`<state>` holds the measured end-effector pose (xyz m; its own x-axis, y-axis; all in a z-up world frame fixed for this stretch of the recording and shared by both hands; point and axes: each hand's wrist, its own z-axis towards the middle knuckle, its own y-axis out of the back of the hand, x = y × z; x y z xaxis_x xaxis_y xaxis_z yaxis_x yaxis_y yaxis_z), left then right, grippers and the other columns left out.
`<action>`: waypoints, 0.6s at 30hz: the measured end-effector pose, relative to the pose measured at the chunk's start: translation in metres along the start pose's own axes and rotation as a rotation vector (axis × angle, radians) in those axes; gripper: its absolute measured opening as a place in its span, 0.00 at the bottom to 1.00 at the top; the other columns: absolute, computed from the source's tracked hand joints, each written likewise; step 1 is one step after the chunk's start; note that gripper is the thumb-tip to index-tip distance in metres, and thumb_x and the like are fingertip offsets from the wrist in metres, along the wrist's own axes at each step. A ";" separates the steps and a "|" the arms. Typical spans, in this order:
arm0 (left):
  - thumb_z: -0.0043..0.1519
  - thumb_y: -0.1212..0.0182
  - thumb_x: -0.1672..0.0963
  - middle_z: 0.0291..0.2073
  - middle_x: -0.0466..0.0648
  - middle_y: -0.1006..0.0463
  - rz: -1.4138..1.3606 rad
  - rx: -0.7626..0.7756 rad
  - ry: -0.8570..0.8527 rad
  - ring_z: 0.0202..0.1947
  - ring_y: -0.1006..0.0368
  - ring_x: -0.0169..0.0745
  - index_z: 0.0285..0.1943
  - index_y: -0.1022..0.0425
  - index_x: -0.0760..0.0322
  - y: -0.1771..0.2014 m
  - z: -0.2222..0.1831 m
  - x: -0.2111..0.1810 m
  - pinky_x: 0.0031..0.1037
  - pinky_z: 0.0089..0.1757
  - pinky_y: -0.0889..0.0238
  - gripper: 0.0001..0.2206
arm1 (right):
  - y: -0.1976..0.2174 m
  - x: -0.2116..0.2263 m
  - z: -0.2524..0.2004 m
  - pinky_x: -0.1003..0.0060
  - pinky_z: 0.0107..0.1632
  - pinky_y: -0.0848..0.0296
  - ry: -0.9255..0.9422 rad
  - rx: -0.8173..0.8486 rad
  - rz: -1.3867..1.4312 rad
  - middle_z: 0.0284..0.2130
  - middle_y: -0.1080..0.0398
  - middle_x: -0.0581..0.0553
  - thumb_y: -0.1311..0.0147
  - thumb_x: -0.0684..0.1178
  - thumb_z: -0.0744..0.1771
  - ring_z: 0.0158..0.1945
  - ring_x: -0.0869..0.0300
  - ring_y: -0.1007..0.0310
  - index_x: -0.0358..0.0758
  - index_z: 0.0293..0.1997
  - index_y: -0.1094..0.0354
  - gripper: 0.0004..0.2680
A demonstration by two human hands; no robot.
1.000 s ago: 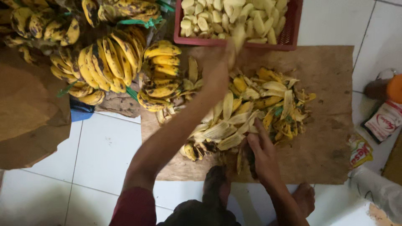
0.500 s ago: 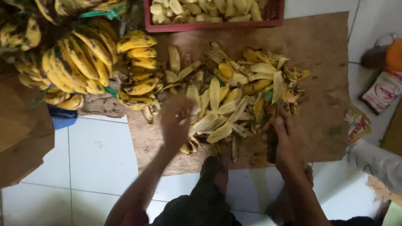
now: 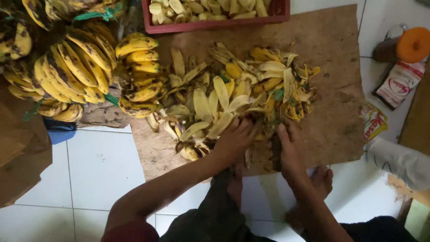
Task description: The person peels ripe bananas by hand and places the peeled fruit into a red plastic basket. The person repeatedly picks bananas from a large bunch, removes the peels, and deposits the fruit into the basket while peels accumulate on a brown paper sheet.
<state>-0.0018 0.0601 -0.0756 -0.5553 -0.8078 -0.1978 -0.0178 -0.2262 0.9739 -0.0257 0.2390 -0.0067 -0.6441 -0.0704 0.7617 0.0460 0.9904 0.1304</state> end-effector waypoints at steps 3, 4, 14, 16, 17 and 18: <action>0.59 0.39 0.53 0.51 0.57 0.28 -0.174 0.080 0.057 0.60 0.37 0.54 0.71 0.33 0.70 0.010 0.009 -0.003 0.44 0.64 0.51 0.29 | -0.005 0.001 -0.006 0.70 0.31 0.31 0.047 -0.015 -0.054 0.32 0.31 0.49 0.54 0.53 0.72 0.29 0.65 0.31 0.36 0.62 0.35 0.14; 0.60 0.40 0.55 0.51 0.56 0.28 -0.224 0.107 0.074 0.59 0.37 0.54 0.71 0.34 0.70 0.014 0.009 -0.002 0.44 0.64 0.51 0.28 | -0.007 0.002 -0.010 0.70 0.31 0.30 0.056 -0.026 -0.081 0.32 0.31 0.49 0.53 0.53 0.72 0.29 0.66 0.31 0.36 0.61 0.34 0.14; 0.60 0.35 0.58 0.51 0.58 0.28 -0.869 -0.211 0.467 0.56 0.35 0.59 0.63 0.32 0.69 0.069 -0.013 0.016 0.43 0.55 0.46 0.22 | -0.022 0.022 -0.056 0.70 0.34 0.32 0.265 0.174 -0.312 0.35 0.30 0.47 0.54 0.47 0.70 0.32 0.65 0.34 0.41 0.73 0.43 0.19; 0.61 0.33 0.57 0.49 0.56 0.28 -0.892 -0.276 0.490 0.54 0.34 0.58 0.62 0.31 0.67 0.072 -0.015 0.013 0.44 0.54 0.46 0.22 | -0.026 0.022 -0.058 0.71 0.36 0.31 0.265 0.205 -0.354 0.38 0.26 0.48 0.54 0.46 0.69 0.34 0.66 0.31 0.43 0.75 0.48 0.21; 0.61 0.34 0.57 0.49 0.56 0.27 -0.882 -0.264 0.511 0.54 0.33 0.57 0.62 0.31 0.66 0.072 -0.015 0.011 0.43 0.53 0.46 0.21 | -0.026 0.023 -0.058 0.71 0.36 0.31 0.249 0.225 -0.346 0.37 0.27 0.47 0.53 0.46 0.70 0.34 0.65 0.32 0.43 0.75 0.48 0.22; 0.61 0.34 0.57 0.49 0.55 0.26 -0.872 -0.254 0.528 0.55 0.33 0.57 0.62 0.30 0.66 0.071 -0.014 0.010 0.42 0.53 0.46 0.20 | -0.027 0.023 -0.058 0.70 0.36 0.31 0.237 0.242 -0.340 0.35 0.27 0.45 0.53 0.46 0.70 0.33 0.65 0.33 0.44 0.76 0.48 0.22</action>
<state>0.0029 0.0285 -0.0095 0.0006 -0.4306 -0.9025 -0.0281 -0.9022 0.4304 0.0021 0.2034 0.0439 -0.3990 -0.3923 0.8288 -0.3342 0.9039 0.2670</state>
